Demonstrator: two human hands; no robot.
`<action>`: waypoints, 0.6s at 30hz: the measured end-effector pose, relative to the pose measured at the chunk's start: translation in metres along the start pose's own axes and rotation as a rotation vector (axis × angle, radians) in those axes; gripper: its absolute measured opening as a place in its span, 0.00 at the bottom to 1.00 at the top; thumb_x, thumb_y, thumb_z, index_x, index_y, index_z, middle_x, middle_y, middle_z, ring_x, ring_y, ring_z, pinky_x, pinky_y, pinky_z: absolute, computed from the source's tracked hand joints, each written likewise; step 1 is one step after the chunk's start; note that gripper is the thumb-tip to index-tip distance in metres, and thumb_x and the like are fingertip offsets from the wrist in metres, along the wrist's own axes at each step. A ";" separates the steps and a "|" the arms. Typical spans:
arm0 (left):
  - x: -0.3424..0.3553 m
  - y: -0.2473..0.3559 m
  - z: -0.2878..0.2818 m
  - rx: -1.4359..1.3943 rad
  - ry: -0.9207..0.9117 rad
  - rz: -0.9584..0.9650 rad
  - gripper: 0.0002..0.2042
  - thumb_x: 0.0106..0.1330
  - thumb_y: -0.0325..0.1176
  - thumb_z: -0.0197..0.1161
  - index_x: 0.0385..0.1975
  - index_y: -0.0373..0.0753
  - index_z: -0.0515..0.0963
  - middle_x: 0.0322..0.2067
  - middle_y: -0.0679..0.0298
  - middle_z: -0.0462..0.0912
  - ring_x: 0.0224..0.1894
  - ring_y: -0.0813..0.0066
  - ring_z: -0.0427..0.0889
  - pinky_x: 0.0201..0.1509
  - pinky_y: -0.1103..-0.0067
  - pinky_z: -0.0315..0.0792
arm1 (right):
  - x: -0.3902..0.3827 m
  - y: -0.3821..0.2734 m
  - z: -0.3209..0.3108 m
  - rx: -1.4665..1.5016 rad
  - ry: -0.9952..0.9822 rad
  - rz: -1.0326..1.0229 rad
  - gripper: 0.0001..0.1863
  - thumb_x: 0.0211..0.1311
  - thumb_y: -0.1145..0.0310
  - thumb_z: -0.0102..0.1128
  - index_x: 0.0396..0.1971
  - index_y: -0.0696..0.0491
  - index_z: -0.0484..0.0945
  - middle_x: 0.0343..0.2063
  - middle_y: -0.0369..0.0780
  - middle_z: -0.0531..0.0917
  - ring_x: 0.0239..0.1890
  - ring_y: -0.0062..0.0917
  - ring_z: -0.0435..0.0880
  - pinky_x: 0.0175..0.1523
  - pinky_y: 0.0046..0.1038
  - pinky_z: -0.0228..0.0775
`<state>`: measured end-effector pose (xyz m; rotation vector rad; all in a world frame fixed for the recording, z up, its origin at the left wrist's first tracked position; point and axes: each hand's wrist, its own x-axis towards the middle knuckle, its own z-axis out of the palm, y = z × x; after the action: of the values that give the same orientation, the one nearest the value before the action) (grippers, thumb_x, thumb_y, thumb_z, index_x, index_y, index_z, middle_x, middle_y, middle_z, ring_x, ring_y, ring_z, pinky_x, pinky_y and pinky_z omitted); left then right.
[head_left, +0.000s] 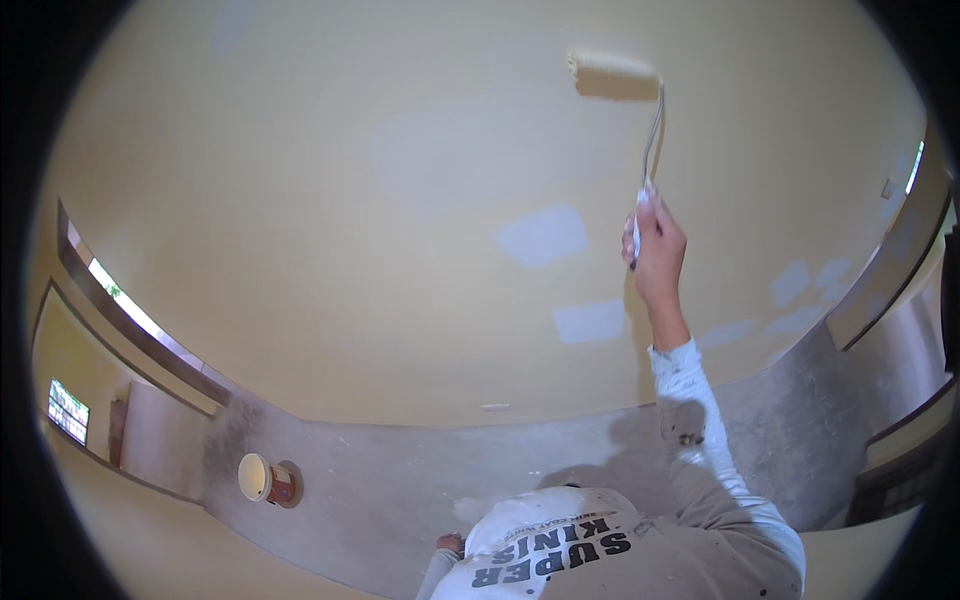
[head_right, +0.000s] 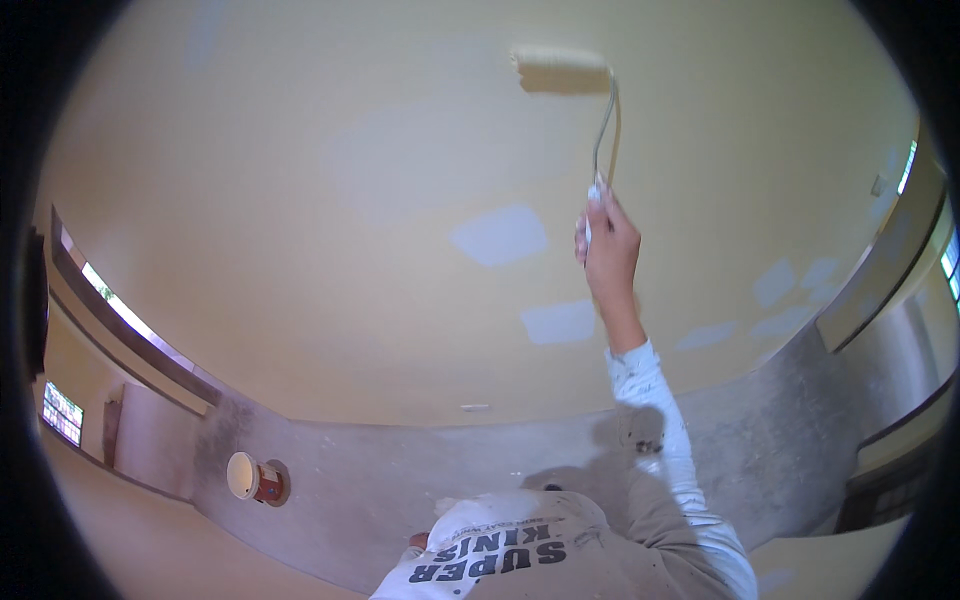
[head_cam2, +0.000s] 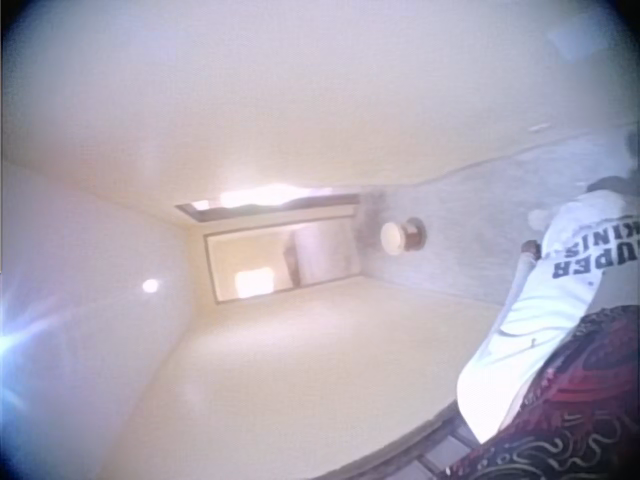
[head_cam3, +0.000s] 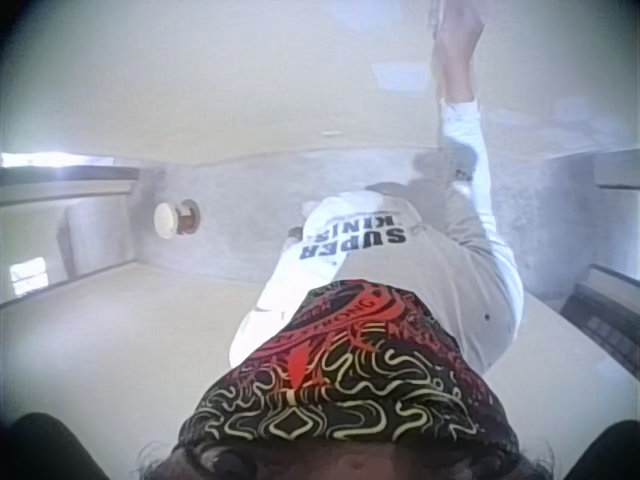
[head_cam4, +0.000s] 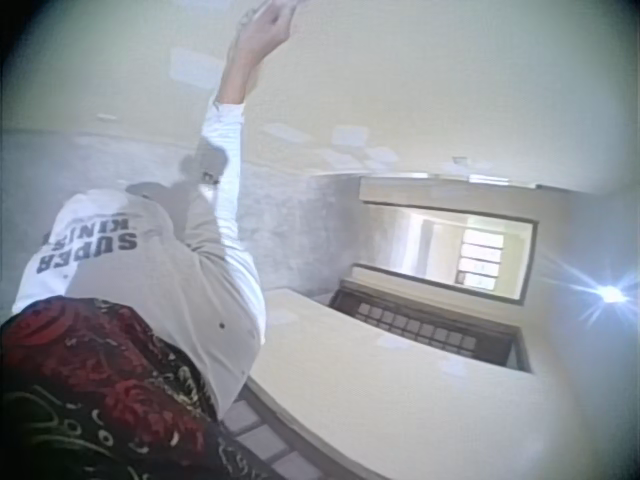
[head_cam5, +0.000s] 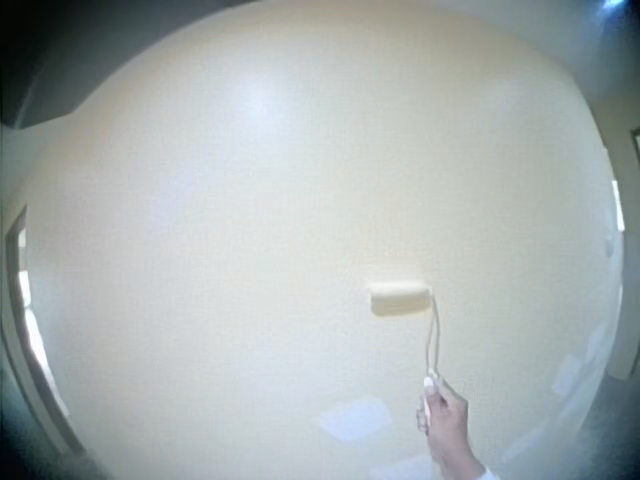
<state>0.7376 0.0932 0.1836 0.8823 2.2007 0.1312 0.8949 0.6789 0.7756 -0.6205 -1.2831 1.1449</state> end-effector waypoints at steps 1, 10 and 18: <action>0.001 -0.003 0.003 -0.019 0.017 -0.001 0.17 0.68 0.48 0.54 0.39 0.44 0.84 0.44 0.55 0.87 0.50 0.59 0.86 0.54 0.64 0.78 | -0.010 0.017 -0.006 0.002 -0.014 0.028 0.22 0.79 0.63 0.51 0.66 0.55 0.72 0.22 0.31 0.73 0.18 0.10 0.68 0.19 0.16 0.60; 0.017 0.011 0.031 0.146 -0.116 0.035 0.18 0.69 0.48 0.53 0.40 0.42 0.83 0.47 0.55 0.87 0.50 0.63 0.86 0.52 0.64 0.79 | -0.036 0.047 -0.039 -0.002 -0.069 -0.001 0.22 0.79 0.63 0.51 0.67 0.55 0.71 0.23 0.31 0.72 0.18 0.10 0.68 0.19 0.16 0.60; 0.013 -0.002 0.017 0.015 0.027 0.037 0.17 0.69 0.45 0.54 0.42 0.39 0.83 0.45 0.53 0.88 0.46 0.59 0.87 0.51 0.66 0.80 | 0.026 -0.036 0.001 0.047 -0.062 -0.049 0.24 0.79 0.61 0.52 0.68 0.55 0.70 0.24 0.31 0.73 0.18 0.12 0.69 0.19 0.18 0.62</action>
<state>0.7415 0.0973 0.1629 0.9353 2.2137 0.1462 0.9025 0.6894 0.8178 -0.5202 -1.3138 1.1581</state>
